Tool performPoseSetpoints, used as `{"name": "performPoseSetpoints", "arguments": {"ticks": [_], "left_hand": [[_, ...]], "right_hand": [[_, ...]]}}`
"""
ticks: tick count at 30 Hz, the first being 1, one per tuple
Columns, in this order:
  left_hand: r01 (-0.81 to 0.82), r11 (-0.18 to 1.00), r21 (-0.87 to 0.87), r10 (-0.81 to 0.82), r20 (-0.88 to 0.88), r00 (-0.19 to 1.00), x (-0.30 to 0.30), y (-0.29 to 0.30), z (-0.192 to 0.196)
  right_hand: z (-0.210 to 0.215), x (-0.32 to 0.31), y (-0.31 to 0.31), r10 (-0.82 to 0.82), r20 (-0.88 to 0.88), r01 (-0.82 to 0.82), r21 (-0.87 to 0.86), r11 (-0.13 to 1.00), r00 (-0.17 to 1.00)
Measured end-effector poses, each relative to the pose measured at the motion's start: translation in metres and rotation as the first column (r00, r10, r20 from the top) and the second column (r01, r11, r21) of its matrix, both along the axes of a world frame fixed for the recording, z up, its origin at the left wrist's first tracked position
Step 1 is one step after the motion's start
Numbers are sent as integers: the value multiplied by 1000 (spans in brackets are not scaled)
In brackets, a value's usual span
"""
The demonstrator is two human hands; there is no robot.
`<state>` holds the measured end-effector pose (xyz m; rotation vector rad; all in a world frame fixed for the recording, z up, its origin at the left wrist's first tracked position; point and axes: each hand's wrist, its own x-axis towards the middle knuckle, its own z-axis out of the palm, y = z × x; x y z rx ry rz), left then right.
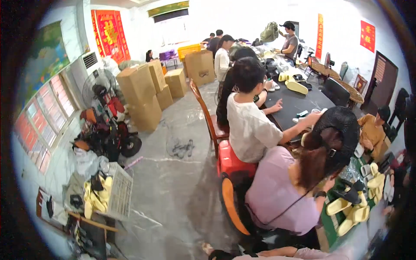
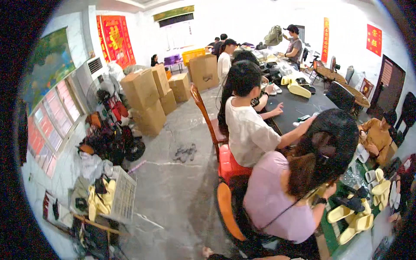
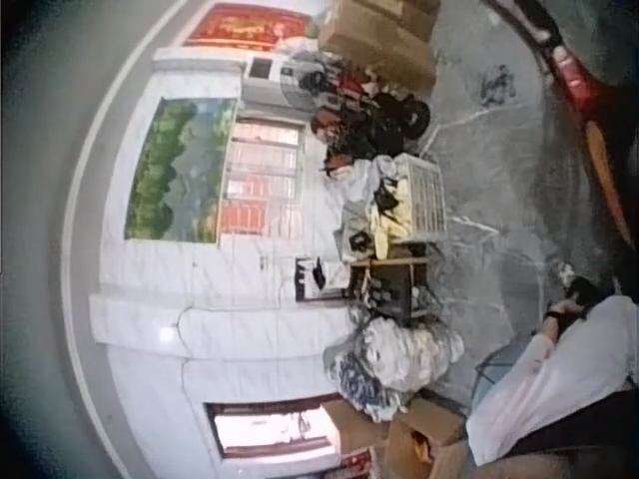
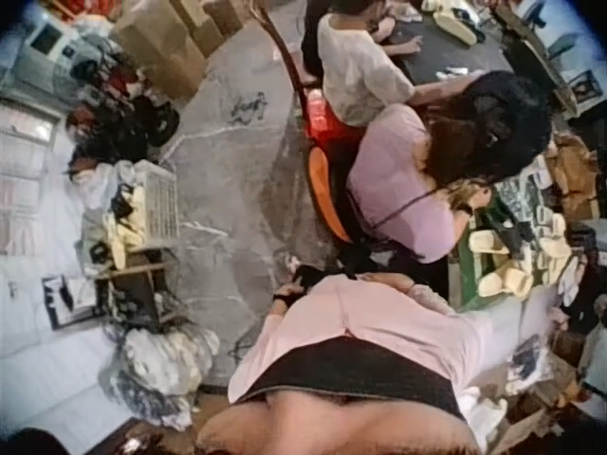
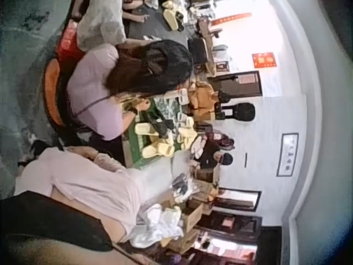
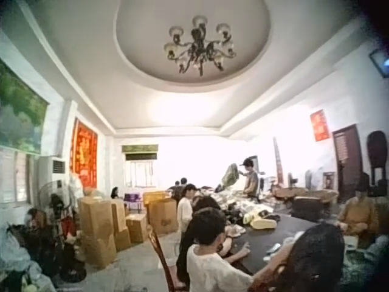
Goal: Sorting and packing yellow and black sandals into plastic bags and boxes.
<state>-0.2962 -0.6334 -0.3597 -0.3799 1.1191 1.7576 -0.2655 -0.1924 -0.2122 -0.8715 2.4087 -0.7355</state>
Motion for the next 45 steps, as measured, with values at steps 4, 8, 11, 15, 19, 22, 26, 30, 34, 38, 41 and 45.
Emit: {"name": "performPoseSetpoints", "arguments": {"ticks": [4, 8, 11, 15, 19, 22, 26, 30, 34, 38, 41, 45], "left_hand": [[133, 984, -116, -145, -102, 984, -78, -80, 36], [227, 946, -232, -273, -188, 943, -131, -143, 59], [263, 913, -312, -345, -248, 905, -164, -170, 69], [298, 854, -426, -442, -294, 848, -187, -209, 76], [347, 772, -532, -554, -296, 778, -191, -245, 81], [339, 711, -616, -611, -304, 731, -208, -273, 90], [244, 656, -714, -618, -323, 717, -227, -316, 97], [148, 635, -758, -574, -336, 746, -217, -322, 85], [-63, 626, -777, -340, -345, 875, -165, -320, 73], [-308, 536, -786, 65, -325, 944, -101, -280, 77], [-479, 320, -817, 215, -430, 877, -85, -284, 125], [-512, 101, -853, 463, -415, 783, -48, -293, 157]], "right_hand": [[24, -61, -116, 3, 123, -12, 69, 998, 992], [59, -112, -179, 18, 249, -53, 138, 989, 968], [60, -135, -224, 39, 339, -112, 198, 974, 940], [80, -165, -251, 61, 472, -202, 254, 946, 879], [44, -167, -276, 33, 586, -178, 191, 965, 809], [28, -189, -291, 123, 440, -202, 138, 970, 890], [125, -269, -348, 289, 618, -413, 64, 909, 731], [128, -313, -410, 291, 497, -421, 172, 891, 818], [116, -356, -482, 358, 539, -617, 440, 652, 763], [-26, -418, -495, 835, 500, -970, 53, 236, 230], [-81, -451, -541, 986, 164, -938, -341, 55, -2], [-31, -419, -692, 826, 514, -903, 202, -378, -231]]}}
